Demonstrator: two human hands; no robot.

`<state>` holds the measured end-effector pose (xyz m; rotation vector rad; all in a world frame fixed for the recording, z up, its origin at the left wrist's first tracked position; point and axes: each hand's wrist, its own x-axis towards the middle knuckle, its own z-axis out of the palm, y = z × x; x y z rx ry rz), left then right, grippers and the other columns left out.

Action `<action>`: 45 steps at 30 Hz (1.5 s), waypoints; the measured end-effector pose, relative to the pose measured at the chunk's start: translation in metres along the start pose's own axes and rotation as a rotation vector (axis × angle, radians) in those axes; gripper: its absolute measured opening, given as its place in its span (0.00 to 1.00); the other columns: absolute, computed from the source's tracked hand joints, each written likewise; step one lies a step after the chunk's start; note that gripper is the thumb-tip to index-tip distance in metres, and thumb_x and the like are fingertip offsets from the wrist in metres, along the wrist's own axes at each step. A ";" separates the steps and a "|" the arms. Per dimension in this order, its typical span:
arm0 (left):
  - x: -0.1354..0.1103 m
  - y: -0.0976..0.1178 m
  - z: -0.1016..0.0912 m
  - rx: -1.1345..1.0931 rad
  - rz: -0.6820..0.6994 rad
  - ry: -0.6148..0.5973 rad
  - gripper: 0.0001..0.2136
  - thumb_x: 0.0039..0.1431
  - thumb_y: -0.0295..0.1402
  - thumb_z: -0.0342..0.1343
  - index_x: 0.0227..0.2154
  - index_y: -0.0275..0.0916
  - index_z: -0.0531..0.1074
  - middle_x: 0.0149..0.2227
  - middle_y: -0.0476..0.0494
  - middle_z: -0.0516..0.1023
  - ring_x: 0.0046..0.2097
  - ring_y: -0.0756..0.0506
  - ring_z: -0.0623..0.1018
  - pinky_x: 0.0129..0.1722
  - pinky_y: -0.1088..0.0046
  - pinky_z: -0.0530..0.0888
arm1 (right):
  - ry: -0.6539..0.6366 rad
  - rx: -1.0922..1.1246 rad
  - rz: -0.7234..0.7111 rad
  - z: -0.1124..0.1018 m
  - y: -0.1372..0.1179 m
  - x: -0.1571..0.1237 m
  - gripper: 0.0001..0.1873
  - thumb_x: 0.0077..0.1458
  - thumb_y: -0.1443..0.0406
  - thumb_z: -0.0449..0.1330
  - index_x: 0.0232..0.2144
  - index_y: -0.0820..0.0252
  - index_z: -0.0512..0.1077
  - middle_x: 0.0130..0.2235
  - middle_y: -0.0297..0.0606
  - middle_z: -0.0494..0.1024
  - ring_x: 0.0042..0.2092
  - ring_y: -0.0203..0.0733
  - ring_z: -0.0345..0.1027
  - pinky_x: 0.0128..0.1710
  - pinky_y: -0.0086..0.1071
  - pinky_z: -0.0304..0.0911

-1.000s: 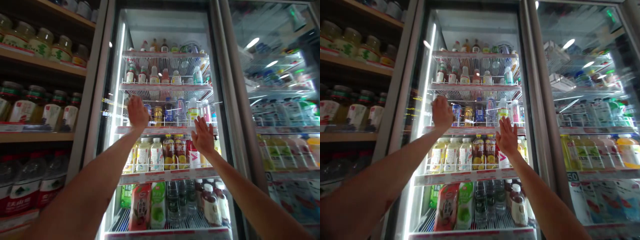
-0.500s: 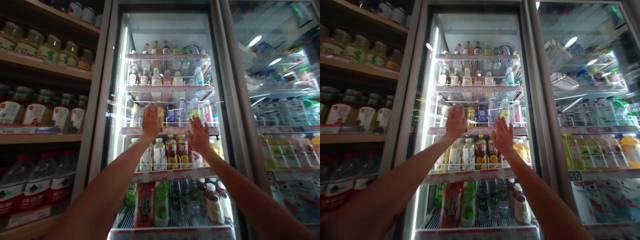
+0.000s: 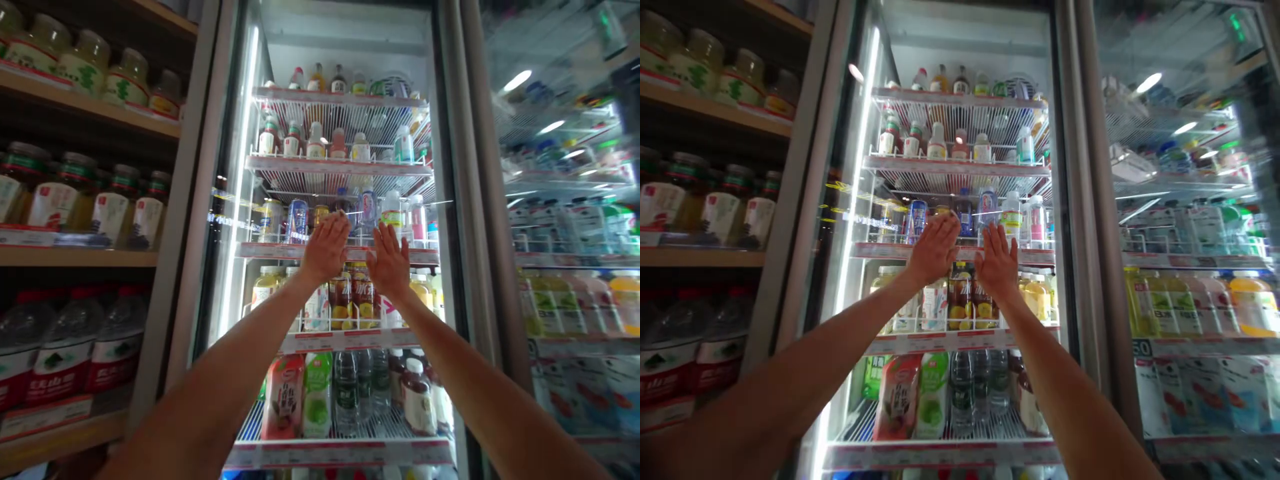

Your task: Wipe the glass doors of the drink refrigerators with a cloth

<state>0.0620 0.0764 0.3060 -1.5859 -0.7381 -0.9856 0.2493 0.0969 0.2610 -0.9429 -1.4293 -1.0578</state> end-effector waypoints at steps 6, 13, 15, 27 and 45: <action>-0.017 -0.056 -0.019 0.043 -0.351 0.191 0.25 0.59 0.34 0.42 0.60 0.30 0.56 0.63 0.34 0.56 0.65 0.38 0.53 0.64 0.54 0.52 | -0.008 -0.008 0.009 0.001 -0.002 0.000 0.27 0.60 0.61 0.44 0.60 0.67 0.55 0.65 0.45 0.52 0.66 0.47 0.41 0.63 0.49 0.41; -0.013 0.024 0.007 -0.007 0.075 -0.051 0.23 0.60 0.33 0.43 0.59 0.36 0.58 0.63 0.41 0.58 0.65 0.42 0.54 0.63 0.58 0.55 | 0.011 0.009 0.006 0.003 -0.001 -0.001 0.27 0.61 0.61 0.43 0.60 0.65 0.55 0.65 0.45 0.53 0.66 0.47 0.41 0.63 0.49 0.41; -0.021 0.014 0.003 -0.010 0.093 -0.036 0.23 0.61 0.33 0.42 0.58 0.36 0.58 0.62 0.41 0.60 0.65 0.42 0.55 0.63 0.58 0.56 | 0.012 0.009 0.006 0.002 0.000 -0.001 0.27 0.61 0.60 0.43 0.60 0.64 0.55 0.65 0.45 0.53 0.66 0.47 0.42 0.63 0.49 0.42; -0.029 0.020 0.004 -0.016 0.044 0.000 0.22 0.60 0.33 0.42 0.57 0.35 0.60 0.62 0.40 0.60 0.65 0.41 0.55 0.64 0.58 0.55 | 0.036 0.013 0.001 0.002 0.000 -0.001 0.27 0.60 0.61 0.43 0.61 0.61 0.54 0.64 0.43 0.55 0.66 0.46 0.44 0.63 0.49 0.44; -0.059 -0.038 -0.021 -0.011 -0.082 0.008 0.24 0.60 0.33 0.41 0.59 0.35 0.57 0.63 0.38 0.58 0.65 0.41 0.54 0.64 0.57 0.53 | 0.042 0.048 0.004 0.002 0.001 -0.009 0.27 0.60 0.62 0.44 0.61 0.59 0.54 0.64 0.42 0.56 0.66 0.45 0.44 0.62 0.48 0.42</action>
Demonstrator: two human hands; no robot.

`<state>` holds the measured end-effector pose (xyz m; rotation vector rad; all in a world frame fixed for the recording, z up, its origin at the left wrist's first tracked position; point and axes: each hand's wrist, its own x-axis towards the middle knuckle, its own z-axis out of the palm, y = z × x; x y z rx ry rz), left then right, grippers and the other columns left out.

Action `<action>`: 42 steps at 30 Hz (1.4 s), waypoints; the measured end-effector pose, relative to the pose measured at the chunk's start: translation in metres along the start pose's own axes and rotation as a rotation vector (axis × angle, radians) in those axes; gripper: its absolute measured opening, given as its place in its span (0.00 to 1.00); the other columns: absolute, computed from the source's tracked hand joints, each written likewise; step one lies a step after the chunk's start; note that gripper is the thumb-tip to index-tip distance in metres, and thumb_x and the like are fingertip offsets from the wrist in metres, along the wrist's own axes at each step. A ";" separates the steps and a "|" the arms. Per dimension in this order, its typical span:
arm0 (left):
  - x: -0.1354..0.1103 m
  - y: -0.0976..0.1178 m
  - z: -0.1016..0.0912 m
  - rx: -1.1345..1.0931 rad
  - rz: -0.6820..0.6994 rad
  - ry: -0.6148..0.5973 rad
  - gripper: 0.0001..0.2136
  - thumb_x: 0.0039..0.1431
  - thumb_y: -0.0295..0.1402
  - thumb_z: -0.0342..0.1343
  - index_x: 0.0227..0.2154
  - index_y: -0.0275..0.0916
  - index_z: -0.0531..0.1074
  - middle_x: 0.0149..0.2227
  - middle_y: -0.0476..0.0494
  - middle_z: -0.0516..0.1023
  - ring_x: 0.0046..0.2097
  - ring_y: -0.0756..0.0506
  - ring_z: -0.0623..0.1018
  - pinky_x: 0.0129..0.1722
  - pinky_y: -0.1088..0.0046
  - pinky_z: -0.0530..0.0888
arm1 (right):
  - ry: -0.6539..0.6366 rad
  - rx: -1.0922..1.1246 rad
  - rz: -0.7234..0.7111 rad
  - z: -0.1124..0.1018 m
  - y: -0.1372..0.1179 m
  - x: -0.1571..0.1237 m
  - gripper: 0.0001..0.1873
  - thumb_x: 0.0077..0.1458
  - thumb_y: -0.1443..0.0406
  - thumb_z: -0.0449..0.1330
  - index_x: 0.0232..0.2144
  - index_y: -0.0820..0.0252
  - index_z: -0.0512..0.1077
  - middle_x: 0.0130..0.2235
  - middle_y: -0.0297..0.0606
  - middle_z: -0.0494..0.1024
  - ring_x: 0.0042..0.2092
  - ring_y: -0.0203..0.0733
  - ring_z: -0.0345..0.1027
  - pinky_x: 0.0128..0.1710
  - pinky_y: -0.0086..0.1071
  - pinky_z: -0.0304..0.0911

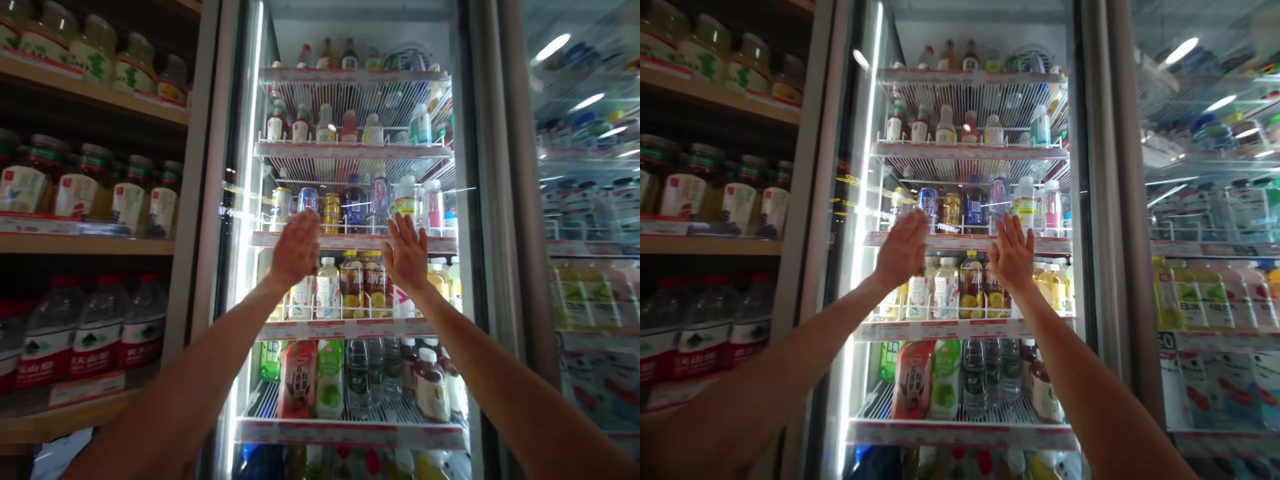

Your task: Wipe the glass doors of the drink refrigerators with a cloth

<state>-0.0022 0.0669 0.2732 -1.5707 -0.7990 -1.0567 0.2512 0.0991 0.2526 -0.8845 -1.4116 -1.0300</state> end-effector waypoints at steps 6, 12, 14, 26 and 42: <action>-0.014 -0.029 -0.014 0.094 -0.417 0.237 0.25 0.59 0.34 0.42 0.59 0.31 0.56 0.63 0.31 0.56 0.65 0.37 0.52 0.63 0.51 0.53 | 0.016 0.045 0.018 0.000 -0.002 -0.002 0.28 0.59 0.63 0.44 0.62 0.58 0.53 0.64 0.42 0.56 0.66 0.48 0.44 0.62 0.51 0.41; -0.025 -0.020 -0.010 0.079 -0.060 0.014 0.23 0.61 0.35 0.40 0.58 0.36 0.57 0.62 0.39 0.59 0.65 0.43 0.54 0.64 0.58 0.55 | 0.038 0.131 -0.015 0.002 0.004 -0.004 0.28 0.58 0.64 0.45 0.61 0.59 0.56 0.63 0.42 0.58 0.65 0.49 0.45 0.62 0.51 0.40; -0.031 -0.049 -0.021 0.144 -0.370 0.174 0.23 0.60 0.34 0.41 0.57 0.34 0.58 0.62 0.34 0.58 0.65 0.40 0.55 0.63 0.55 0.56 | 0.047 0.139 -0.008 0.002 0.004 -0.004 0.28 0.58 0.64 0.45 0.60 0.60 0.57 0.63 0.43 0.58 0.65 0.49 0.45 0.62 0.51 0.40; -0.040 -0.022 -0.014 0.069 0.032 0.014 0.23 0.61 0.35 0.41 0.58 0.36 0.58 0.62 0.37 0.59 0.65 0.43 0.54 0.63 0.59 0.56 | 0.063 0.112 -0.009 0.003 0.004 -0.004 0.28 0.57 0.64 0.45 0.60 0.58 0.57 0.63 0.41 0.59 0.65 0.47 0.47 0.62 0.50 0.42; -0.052 0.003 -0.004 0.068 -0.186 0.155 0.24 0.62 0.35 0.41 0.61 0.36 0.53 0.63 0.36 0.56 0.66 0.41 0.52 0.64 0.55 0.54 | 0.000 0.054 0.014 -0.002 0.002 -0.005 0.27 0.58 0.66 0.43 0.60 0.58 0.57 0.63 0.40 0.59 0.65 0.44 0.45 0.63 0.47 0.42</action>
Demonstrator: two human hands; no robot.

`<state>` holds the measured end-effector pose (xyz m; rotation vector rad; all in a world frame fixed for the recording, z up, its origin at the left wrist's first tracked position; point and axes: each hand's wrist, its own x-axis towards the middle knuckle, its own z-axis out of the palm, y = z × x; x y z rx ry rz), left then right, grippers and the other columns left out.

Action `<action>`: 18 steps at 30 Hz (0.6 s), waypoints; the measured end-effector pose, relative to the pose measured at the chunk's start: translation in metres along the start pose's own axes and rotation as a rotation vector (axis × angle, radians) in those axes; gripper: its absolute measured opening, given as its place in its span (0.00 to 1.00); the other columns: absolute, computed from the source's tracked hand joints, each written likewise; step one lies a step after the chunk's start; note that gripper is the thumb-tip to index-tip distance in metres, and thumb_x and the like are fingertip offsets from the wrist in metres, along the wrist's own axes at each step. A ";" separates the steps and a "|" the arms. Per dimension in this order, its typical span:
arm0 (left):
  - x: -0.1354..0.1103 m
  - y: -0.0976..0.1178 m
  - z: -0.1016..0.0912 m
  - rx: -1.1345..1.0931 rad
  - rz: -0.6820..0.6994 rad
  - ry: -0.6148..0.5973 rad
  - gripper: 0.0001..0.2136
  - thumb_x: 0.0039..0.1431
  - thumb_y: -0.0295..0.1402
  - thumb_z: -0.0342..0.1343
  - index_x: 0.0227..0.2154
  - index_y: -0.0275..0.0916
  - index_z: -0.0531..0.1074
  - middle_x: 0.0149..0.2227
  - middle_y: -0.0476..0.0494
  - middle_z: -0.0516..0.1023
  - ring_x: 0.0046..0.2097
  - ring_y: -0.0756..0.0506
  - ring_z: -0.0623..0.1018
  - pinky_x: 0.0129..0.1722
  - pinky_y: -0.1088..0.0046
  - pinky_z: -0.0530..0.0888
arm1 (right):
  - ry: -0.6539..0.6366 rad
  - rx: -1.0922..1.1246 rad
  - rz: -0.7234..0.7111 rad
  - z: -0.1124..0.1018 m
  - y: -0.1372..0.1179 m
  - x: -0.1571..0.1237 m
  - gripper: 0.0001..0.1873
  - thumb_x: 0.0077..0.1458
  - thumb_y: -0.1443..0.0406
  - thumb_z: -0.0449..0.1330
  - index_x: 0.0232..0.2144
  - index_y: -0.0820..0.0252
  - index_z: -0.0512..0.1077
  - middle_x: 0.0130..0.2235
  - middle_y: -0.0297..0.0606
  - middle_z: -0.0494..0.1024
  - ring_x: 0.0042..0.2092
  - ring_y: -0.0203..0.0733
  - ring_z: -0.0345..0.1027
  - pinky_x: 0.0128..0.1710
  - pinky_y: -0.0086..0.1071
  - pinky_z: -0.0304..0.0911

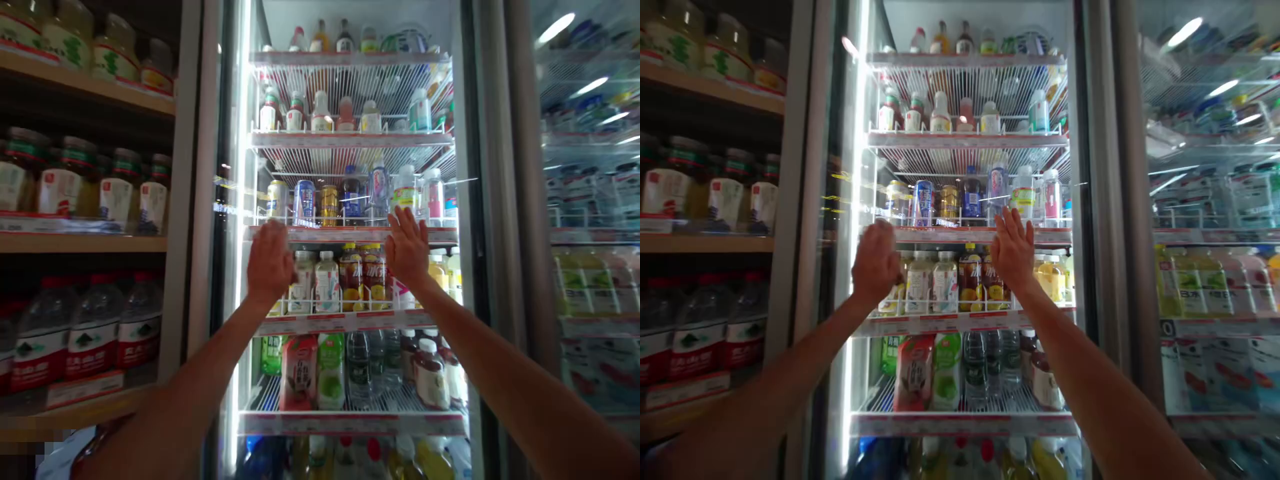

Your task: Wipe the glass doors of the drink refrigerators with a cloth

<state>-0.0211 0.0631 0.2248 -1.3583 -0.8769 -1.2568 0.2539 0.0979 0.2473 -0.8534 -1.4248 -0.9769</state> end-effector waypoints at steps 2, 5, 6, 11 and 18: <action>0.006 -0.010 0.000 0.019 -0.221 0.101 0.25 0.62 0.36 0.41 0.61 0.35 0.52 0.64 0.35 0.53 0.66 0.39 0.50 0.64 0.52 0.52 | -0.006 -0.008 0.008 0.001 -0.001 0.000 0.28 0.58 0.66 0.43 0.62 0.57 0.54 0.63 0.39 0.58 0.66 0.45 0.45 0.63 0.48 0.42; 0.004 0.010 0.007 -0.030 -0.085 0.035 0.26 0.61 0.35 0.42 0.62 0.35 0.50 0.65 0.36 0.52 0.67 0.39 0.48 0.64 0.53 0.51 | -0.008 -0.004 0.007 0.001 0.000 0.000 0.30 0.58 0.67 0.44 0.63 0.55 0.51 0.64 0.38 0.57 0.66 0.46 0.44 0.63 0.49 0.42; 0.002 0.018 0.008 -0.065 0.072 -0.045 0.26 0.61 0.34 0.42 0.62 0.36 0.50 0.64 0.38 0.53 0.66 0.41 0.49 0.64 0.55 0.52 | -0.006 0.002 0.004 0.001 0.000 0.000 0.30 0.58 0.67 0.44 0.63 0.55 0.50 0.64 0.38 0.57 0.65 0.46 0.45 0.63 0.49 0.42; -0.006 -0.001 -0.004 -0.096 0.233 -0.145 0.25 0.60 0.33 0.42 0.61 0.40 0.52 0.63 0.41 0.57 0.65 0.43 0.54 0.64 0.58 0.54 | 0.004 0.020 0.003 0.000 0.002 -0.001 0.29 0.58 0.66 0.43 0.62 0.55 0.54 0.63 0.37 0.59 0.65 0.45 0.46 0.63 0.48 0.43; -0.001 0.021 0.006 -0.030 -0.016 -0.027 0.25 0.59 0.33 0.43 0.60 0.34 0.54 0.63 0.36 0.55 0.66 0.39 0.51 0.64 0.54 0.54 | 0.010 0.013 0.019 0.002 0.001 -0.002 0.29 0.58 0.66 0.42 0.62 0.54 0.52 0.63 0.37 0.59 0.65 0.46 0.45 0.62 0.51 0.43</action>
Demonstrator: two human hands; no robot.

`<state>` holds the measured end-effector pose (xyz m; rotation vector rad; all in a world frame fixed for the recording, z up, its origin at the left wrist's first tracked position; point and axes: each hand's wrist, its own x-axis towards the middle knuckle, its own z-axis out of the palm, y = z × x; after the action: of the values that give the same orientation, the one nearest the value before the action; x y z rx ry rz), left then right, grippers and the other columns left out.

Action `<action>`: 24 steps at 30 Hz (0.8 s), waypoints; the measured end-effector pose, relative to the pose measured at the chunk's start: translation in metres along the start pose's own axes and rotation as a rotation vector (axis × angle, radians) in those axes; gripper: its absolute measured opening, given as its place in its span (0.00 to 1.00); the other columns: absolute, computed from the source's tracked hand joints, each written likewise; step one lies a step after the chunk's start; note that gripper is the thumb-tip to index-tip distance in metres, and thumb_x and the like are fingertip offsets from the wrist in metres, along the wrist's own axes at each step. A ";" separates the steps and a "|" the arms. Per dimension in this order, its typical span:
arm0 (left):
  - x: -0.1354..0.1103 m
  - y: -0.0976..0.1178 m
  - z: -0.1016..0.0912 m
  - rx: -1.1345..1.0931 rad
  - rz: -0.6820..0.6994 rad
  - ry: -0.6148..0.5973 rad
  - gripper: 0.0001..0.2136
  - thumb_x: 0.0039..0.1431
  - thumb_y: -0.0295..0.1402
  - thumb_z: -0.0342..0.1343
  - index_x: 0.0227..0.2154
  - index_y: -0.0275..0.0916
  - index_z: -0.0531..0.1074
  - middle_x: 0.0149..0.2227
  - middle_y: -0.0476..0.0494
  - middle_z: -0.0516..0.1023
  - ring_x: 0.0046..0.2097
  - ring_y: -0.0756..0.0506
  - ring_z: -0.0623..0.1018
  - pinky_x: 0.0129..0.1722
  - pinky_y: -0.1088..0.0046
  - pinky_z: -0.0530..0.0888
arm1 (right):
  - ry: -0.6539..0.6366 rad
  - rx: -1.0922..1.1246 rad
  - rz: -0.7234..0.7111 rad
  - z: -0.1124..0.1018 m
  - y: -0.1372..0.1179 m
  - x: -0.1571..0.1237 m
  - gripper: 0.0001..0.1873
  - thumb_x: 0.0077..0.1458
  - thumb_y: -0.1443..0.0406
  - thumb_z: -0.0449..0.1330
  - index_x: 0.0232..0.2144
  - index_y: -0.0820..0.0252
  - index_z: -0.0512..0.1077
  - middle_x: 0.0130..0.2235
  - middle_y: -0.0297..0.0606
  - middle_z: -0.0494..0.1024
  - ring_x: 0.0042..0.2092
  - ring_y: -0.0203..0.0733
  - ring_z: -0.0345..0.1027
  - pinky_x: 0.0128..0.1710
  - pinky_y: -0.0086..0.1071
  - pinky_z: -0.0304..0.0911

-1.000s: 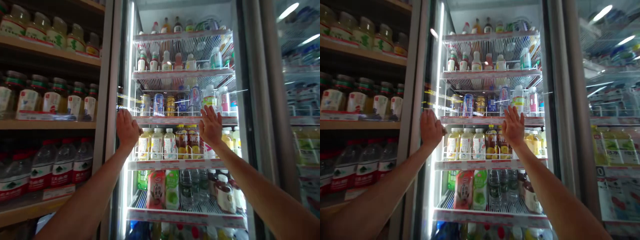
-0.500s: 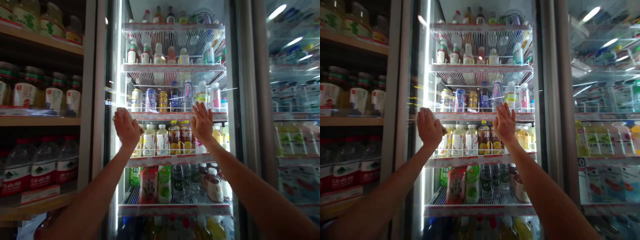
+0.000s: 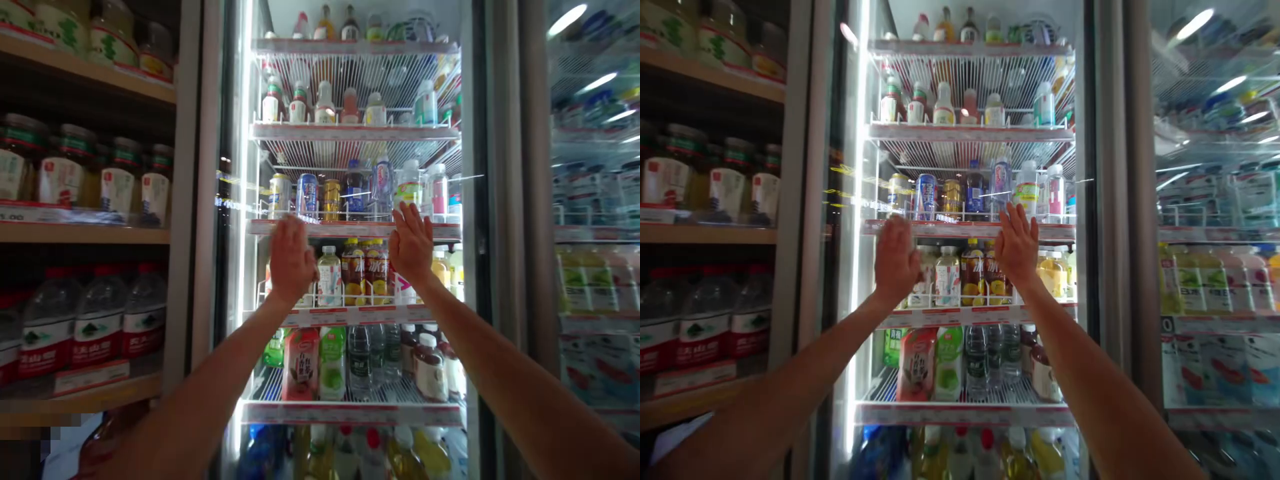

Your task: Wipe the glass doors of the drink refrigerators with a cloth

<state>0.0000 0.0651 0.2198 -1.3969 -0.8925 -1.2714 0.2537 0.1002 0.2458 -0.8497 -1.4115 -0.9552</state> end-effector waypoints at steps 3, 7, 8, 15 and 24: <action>-0.002 0.021 0.007 -0.056 0.342 -0.158 0.23 0.60 0.33 0.43 0.59 0.37 0.56 0.62 0.40 0.59 0.65 0.42 0.53 0.64 0.58 0.55 | -0.006 0.002 -0.004 -0.001 0.002 0.000 0.28 0.58 0.66 0.42 0.62 0.54 0.54 0.63 0.37 0.59 0.65 0.45 0.46 0.63 0.49 0.43; 0.001 -0.025 -0.011 -0.011 0.160 -0.079 0.24 0.61 0.34 0.42 0.59 0.33 0.56 0.62 0.35 0.58 0.64 0.40 0.56 0.63 0.58 0.56 | -0.017 -0.007 -0.016 -0.002 0.002 -0.001 0.28 0.58 0.66 0.42 0.61 0.56 0.55 0.63 0.38 0.59 0.65 0.44 0.45 0.63 0.47 0.43; 0.002 -0.039 -0.016 0.020 0.014 -0.009 0.24 0.61 0.34 0.42 0.59 0.31 0.56 0.63 0.33 0.57 0.64 0.38 0.56 0.63 0.55 0.55 | -0.014 -0.013 -0.016 -0.002 0.001 -0.001 0.28 0.58 0.66 0.42 0.61 0.57 0.55 0.63 0.38 0.59 0.65 0.44 0.45 0.63 0.47 0.42; -0.013 -0.006 -0.005 -0.035 0.272 -0.082 0.27 0.60 0.33 0.44 0.63 0.38 0.48 0.64 0.39 0.56 0.66 0.41 0.52 0.63 0.56 0.57 | 0.027 0.029 -0.030 0.001 0.003 -0.002 0.29 0.57 0.67 0.44 0.61 0.57 0.56 0.62 0.40 0.60 0.65 0.46 0.47 0.62 0.50 0.43; -0.001 -0.010 0.000 0.001 -0.118 0.096 0.27 0.61 0.33 0.43 0.62 0.34 0.50 0.65 0.34 0.51 0.66 0.38 0.49 0.64 0.52 0.52 | 0.048 0.037 -0.021 0.002 0.002 -0.002 0.28 0.57 0.67 0.43 0.60 0.55 0.57 0.62 0.39 0.61 0.65 0.47 0.47 0.62 0.51 0.45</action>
<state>-0.0099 0.0675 0.2212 -1.2873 -0.9204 -1.4145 0.2552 0.1028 0.2435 -0.7810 -1.3949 -0.9563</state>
